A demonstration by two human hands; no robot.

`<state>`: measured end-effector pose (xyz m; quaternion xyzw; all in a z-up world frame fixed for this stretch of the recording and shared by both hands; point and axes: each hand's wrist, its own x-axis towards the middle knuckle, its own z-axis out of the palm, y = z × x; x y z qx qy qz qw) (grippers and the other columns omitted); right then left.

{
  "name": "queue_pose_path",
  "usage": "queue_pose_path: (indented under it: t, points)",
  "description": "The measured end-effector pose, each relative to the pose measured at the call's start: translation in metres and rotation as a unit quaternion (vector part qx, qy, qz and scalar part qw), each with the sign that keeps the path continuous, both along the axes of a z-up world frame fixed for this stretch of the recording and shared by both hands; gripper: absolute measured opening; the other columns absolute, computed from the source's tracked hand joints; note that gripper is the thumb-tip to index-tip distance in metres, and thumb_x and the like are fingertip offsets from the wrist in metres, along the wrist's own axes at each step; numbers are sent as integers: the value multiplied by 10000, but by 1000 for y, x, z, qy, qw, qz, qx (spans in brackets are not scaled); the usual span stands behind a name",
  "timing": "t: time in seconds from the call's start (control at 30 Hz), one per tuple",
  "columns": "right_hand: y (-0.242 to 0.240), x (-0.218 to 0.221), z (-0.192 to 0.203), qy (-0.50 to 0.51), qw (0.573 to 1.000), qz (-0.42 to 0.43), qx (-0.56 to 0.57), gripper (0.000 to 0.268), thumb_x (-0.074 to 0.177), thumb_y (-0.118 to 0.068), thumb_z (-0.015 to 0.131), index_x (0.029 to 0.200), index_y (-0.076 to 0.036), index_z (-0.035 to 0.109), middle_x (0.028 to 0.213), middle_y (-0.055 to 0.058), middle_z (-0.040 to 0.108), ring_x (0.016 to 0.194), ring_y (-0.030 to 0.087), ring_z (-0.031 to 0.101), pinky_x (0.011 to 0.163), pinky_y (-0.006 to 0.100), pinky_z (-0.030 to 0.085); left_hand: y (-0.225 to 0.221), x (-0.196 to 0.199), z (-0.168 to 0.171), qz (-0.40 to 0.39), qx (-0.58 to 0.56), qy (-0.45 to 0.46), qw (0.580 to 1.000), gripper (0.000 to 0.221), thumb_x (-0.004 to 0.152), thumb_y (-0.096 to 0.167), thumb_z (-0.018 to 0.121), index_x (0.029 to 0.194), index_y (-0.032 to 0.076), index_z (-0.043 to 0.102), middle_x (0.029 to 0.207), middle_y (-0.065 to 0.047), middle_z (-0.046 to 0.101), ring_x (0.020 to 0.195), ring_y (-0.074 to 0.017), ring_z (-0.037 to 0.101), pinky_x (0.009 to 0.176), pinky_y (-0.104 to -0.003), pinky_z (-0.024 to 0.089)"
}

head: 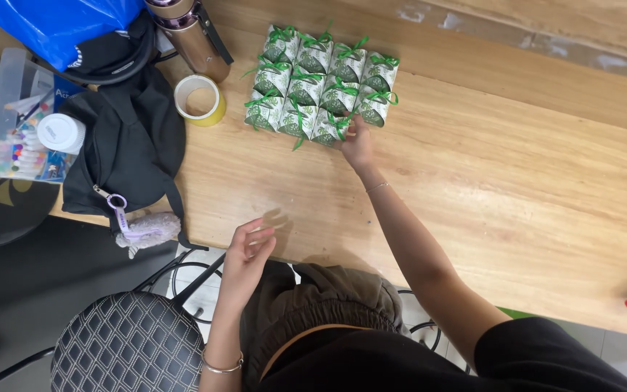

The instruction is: Inspecting and arranging small green gift boxes with ribbons on shelves and a desk.

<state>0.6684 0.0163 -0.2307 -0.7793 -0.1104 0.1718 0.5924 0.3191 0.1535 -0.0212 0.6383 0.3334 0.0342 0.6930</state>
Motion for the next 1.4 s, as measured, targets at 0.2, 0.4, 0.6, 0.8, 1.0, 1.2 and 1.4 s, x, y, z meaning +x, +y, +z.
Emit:
queue_pose_path:
  t: [0.2, 0.4, 0.6, 0.8, 1.0, 1.2, 1.4]
  points:
    - [1, -15, 17, -102, 989, -58, -86, 901, 666, -110, 974, 1374, -48, 421, 1135, 119, 597, 911, 225, 674, 753, 353, 600, -11, 17, 17, -26, 14, 46, 999, 481, 935, 187, 683, 1376, 61, 537, 1224, -121, 723, 986, -155, 692, 816, -280, 551]
    - [5, -25, 20, -114, 985, -81, -98, 929, 687, -183, 963, 1412, -49, 398, 1145, 133, 540, 933, 239, 649, 794, 373, 585, -18, 24, 37, -35, 36, 76, 996, 451, 939, 205, 669, 1354, 64, 565, 1223, -112, 731, 1012, -170, 707, 816, -280, 558]
    - [-19, -56, 60, -259, 960, -55, -90, 800, 774, -109, 877, 1427, -26, 423, 1372, 207, 525, 1192, 361, 534, 985, 475, 490, -32, -5, 0, 38, 44, 24, 998, 420, 941, 198, 667, 1319, 44, 569, 1182, -103, 751, 1070, -141, 713, 866, -263, 558]
    - [-3, -120, 202, -364, 917, 48, -158, 522, 829, -14, 763, 1311, -35, 563, 1273, 135, 598, 1178, 336, 542, 1003, 510, 445, -39, -21, 18, 104, 18, 114, 988, 352, 942, 177, 672, 1274, 71, 620, 1111, -49, 764, 936, -144, 696, 756, -269, 535]
    - [53, -155, 222, -120, 951, 281, -47, 273, 927, -20, 662, 1193, -75, 633, 1033, 76, 763, 880, 187, 769, 685, 315, 590, -39, -57, 25, 233, 39, -10, 972, 294, 969, 125, 637, 1242, 16, 631, 1070, -73, 758, 966, -131, 697, 784, -280, 527]
    - [91, -266, 236, -195, 867, 452, 81, 124, 951, -15, 675, 1072, -39, 685, 1013, 84, 751, 859, 175, 757, 753, 286, 616, -58, -140, 29, 369, 38, -64, 927, 290, 1007, 162, 619, 1217, -31, 673, 1095, -88, 786, 1004, -138, 723, 892, -272, 547]
    - [89, -424, 263, -178, 784, 590, 80, 175, 910, -25, 661, 1082, -31, 696, 998, 73, 760, 881, 160, 753, 739, 297, 590, -119, -287, 31, 510, 76, -84, 853, 300, 974, 157, 640, 1217, -18, 663, 1112, -87, 777, 991, -140, 713, 884, -283, 559]
